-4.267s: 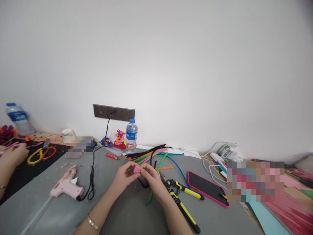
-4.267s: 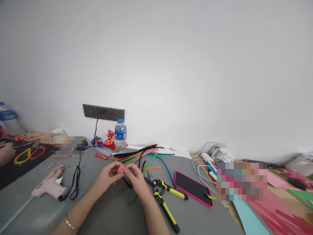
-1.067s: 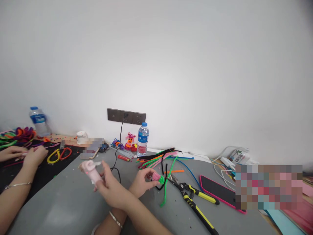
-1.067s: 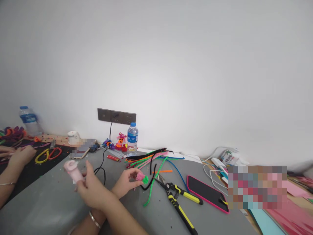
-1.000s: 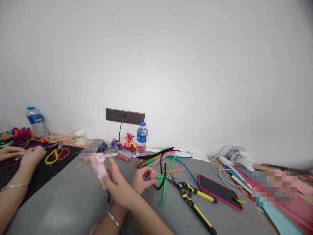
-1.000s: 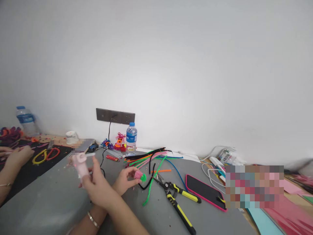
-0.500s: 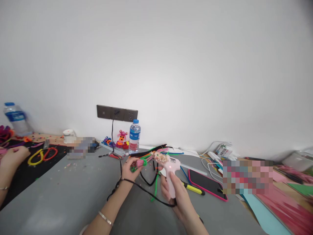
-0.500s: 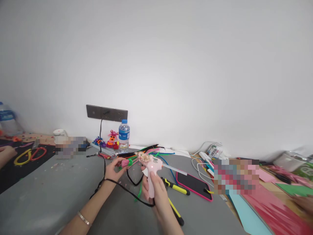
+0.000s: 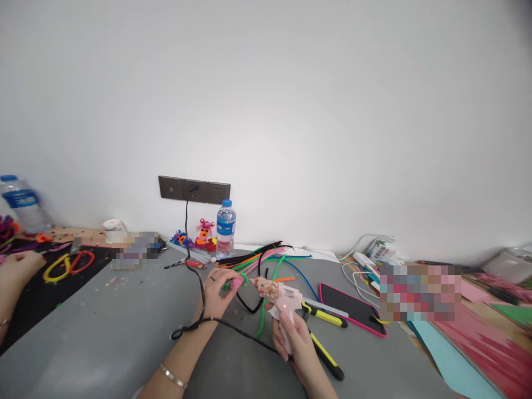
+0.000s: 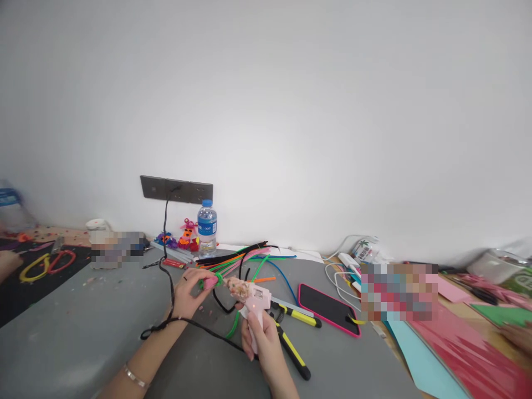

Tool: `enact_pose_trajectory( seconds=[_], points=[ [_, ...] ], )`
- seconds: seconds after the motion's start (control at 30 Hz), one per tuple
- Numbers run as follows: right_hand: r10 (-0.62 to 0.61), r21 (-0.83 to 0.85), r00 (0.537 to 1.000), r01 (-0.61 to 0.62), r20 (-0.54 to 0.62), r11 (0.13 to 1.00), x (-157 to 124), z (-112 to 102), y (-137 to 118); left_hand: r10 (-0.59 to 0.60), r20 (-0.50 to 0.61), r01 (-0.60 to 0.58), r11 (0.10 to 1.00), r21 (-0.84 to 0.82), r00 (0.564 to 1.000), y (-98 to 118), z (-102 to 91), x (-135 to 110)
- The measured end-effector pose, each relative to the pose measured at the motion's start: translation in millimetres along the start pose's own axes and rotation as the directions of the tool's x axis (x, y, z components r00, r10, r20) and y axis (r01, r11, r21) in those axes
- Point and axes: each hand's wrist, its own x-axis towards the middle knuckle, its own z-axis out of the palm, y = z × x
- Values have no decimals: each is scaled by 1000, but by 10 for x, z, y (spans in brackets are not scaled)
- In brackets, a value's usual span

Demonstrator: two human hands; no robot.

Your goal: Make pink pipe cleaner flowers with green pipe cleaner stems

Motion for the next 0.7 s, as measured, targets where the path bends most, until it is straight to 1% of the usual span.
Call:
enact_pose_trajectory(
  seconds=[0.1,0.27,0.4,0.57,0.7],
  points=[
    [6,3,1000,-6,-1,1000,-6,-13,2,12,19,-12,1000,16,1000,18,-7,3],
    [31,-1,999,-31,32,1000,-28,11,0,23,16,-23,999,27,1000,56,-13,21],
    [40,-1,998,-40,53,999,-45,24,-17,22,4,-22,1000,14,1000,93,-12,35],
    [35,-10,999,-34,39,999,-47,40,-44,16,9,-16,1000,-4,1000,116,-16,44],
    [39,-32,998,-37,55,999,-54,47,-63,2,11,-2,1000,-20,1000,111,-17,41]
  ],
)
